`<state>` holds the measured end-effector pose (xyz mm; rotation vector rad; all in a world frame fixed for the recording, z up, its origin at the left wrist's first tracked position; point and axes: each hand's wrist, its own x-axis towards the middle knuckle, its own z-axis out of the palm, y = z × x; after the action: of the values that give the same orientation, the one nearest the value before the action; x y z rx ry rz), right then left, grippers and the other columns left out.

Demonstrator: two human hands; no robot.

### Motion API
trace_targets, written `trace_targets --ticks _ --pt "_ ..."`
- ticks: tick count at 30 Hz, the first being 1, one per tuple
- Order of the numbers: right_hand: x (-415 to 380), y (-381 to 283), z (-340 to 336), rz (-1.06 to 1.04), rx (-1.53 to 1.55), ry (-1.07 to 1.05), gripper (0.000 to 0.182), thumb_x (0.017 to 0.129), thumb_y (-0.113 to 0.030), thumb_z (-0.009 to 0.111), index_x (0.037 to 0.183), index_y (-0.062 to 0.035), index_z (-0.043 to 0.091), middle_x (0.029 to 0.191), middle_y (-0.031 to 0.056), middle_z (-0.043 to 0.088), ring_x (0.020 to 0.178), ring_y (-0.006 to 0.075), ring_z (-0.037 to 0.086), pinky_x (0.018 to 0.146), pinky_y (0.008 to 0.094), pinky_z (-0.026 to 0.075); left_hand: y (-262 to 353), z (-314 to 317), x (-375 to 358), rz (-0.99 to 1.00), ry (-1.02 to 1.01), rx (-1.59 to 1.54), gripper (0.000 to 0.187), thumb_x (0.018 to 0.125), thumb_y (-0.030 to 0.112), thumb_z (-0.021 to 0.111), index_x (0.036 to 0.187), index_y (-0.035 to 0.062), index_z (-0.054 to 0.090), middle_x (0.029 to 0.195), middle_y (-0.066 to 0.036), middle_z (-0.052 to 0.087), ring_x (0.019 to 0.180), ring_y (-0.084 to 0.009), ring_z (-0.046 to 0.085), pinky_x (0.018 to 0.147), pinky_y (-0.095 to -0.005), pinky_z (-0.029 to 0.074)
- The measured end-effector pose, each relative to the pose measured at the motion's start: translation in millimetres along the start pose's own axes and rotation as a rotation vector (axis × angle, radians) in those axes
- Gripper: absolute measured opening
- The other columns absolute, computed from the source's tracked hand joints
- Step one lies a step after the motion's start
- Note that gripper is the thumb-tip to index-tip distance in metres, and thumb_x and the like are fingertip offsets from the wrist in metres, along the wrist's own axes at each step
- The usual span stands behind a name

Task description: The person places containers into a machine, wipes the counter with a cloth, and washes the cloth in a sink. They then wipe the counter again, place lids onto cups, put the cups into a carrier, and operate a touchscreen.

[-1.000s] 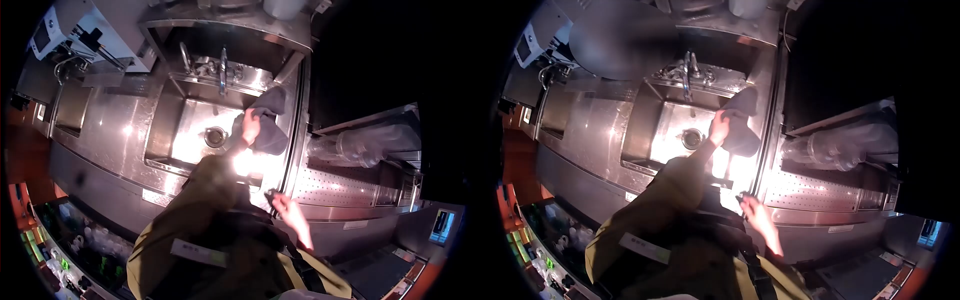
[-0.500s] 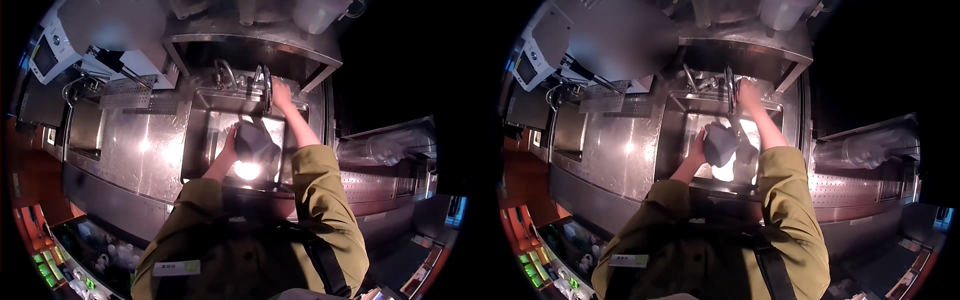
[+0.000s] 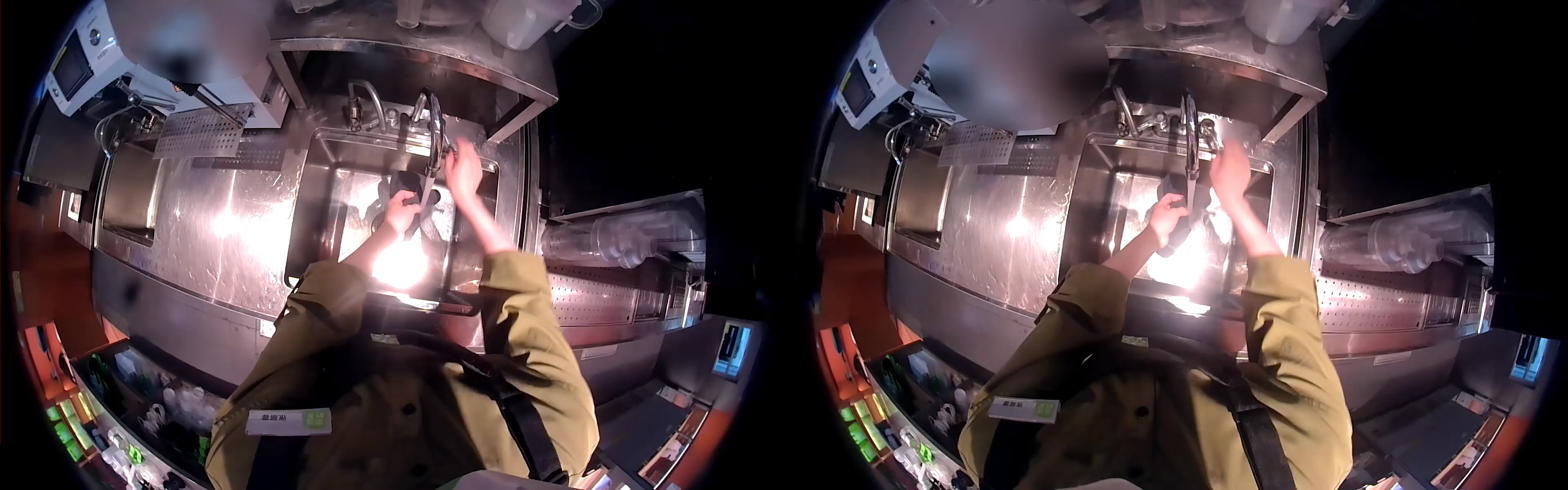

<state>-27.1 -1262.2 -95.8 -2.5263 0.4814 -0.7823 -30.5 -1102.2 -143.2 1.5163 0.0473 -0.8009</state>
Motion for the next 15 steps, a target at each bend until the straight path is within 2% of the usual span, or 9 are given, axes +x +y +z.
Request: trace_targets --ticks 1,3,5,6,7,9,11,13,15 --pt "-22 -6 -2 0.202 0.008 -0.020 0.032 0.079 -0.016 0.054 0.104 0.0031 0.054 0.101 0.0201 0.058 0.090 0.0306 0.057 0.080 0.0377 0.043 -1 1 -1 0.033 -0.037 0.003 0.039 0.070 0.000 0.056 0.108 0.0027 0.050 0.091 -0.007 0.057 0.084 -0.0151 0.053 0.074 -0.0269 0.043" --pt "-57 28 34 0.700 0.629 -0.422 0.031 0.079 -0.024 0.057 0.091 0.0047 0.058 0.087 0.0143 0.061 0.082 0.0184 0.056 0.073 0.0327 0.043 -12 0 -8 0.085 -0.102 0.014 0.034 0.069 -0.001 0.055 0.103 0.0022 0.054 0.089 -0.006 0.057 0.083 -0.0148 0.053 0.074 -0.0259 0.042" --pt "-79 25 35 0.689 0.629 -0.598 0.028 0.079 -0.024 0.056 0.079 0.0041 0.059 0.074 0.0087 0.060 0.074 0.0118 0.052 0.064 0.0294 0.043 -33 -4 1 0.000 -0.136 0.128 0.024 0.070 0.002 0.052 0.093 0.0030 0.058 0.087 -0.005 0.057 0.083 -0.0128 0.052 0.074 -0.0241 0.041" --pt "-89 41 48 0.564 0.476 -0.552 0.027 0.079 -0.022 0.054 0.079 0.0041 0.058 0.072 0.0090 0.060 0.070 0.0131 0.054 0.062 0.0297 0.043 -42 -7 6 -0.049 -0.165 0.096 0.018 0.076 0.011 0.051 0.090 0.0056 0.060 0.087 -0.004 0.058 0.084 -0.0124 0.051 0.076 -0.0243 0.040" --pt "-95 51 64 0.424 0.341 -0.504 0.025 0.079 -0.021 0.052 0.079 0.0042 0.058 0.069 0.0093 0.060 0.066 0.0143 0.055 0.059 0.0299 0.044 -51 -10 12 -0.270 -0.187 -0.137 0.021 0.080 0.018 0.051 0.097 0.0093 0.059 0.088 -0.003 0.057 0.085 -0.0118 0.050 0.077 -0.0247 0.039" --pt "-89 -10 15 0.385 0.587 -0.539 0.022 0.080 -0.017 0.048 0.082 0.0040 0.055 0.065 0.0122 0.059 0.062 0.0203 0.058 0.059 0.0333 0.044 -50 -19 5 -0.175 -0.115 -0.376 0.027 0.083 0.026 0.049 0.102 0.0081 0.056 0.087 -0.004 0.057 0.080 -0.0130 0.051 0.071 -0.0281 0.042" --pt "-104 -18 8 -0.135 0.320 -0.459 0.021 0.079 -0.015 0.051 0.091 0.0033 0.049 0.103 0.0230 0.051 0.091 0.0349 0.053 0.073 0.0386 0.045 -57 -27 28 -0.279 -0.205 -0.667 0.027 0.081 0.027 0.054 0.098 0.0062 0.056 0.082 -0.006 0.057 0.074 -0.0165 0.053 0.065 -0.0314 0.044" --pt "-121 -48 -19 -0.303 0.324 -0.458 0.020 0.075 -0.008 0.054 0.091 0.0024 0.047 0.118 0.0240 0.041 0.102 0.0401 0.045 0.080 0.0398 0.043 -61 -31 45 -0.385 -0.356 -0.896 0.027 0.079 0.028 0.059 0.093 0.0042 0.057 0.077 -0.008 0.057 0.068 -0.0200 0.055 0.058 -0.0347 0.046" --pt "-130 -62 -42 -0.415 0.249 -0.579 0.024 0.072 -0.003 0.060 0.090 -0.0007 0.045 0.115 0.0202 0.044 0.102 0.0369 0.048 0.078 0.0396 0.044 -70 -32 58 -0.412 -0.451 -0.943 0.029 0.077 0.029 0.064 0.088 0.0023 0.058 0.072 -0.011 0.058 0.061 -0.0235 0.058 0.052 -0.0379 0.049"
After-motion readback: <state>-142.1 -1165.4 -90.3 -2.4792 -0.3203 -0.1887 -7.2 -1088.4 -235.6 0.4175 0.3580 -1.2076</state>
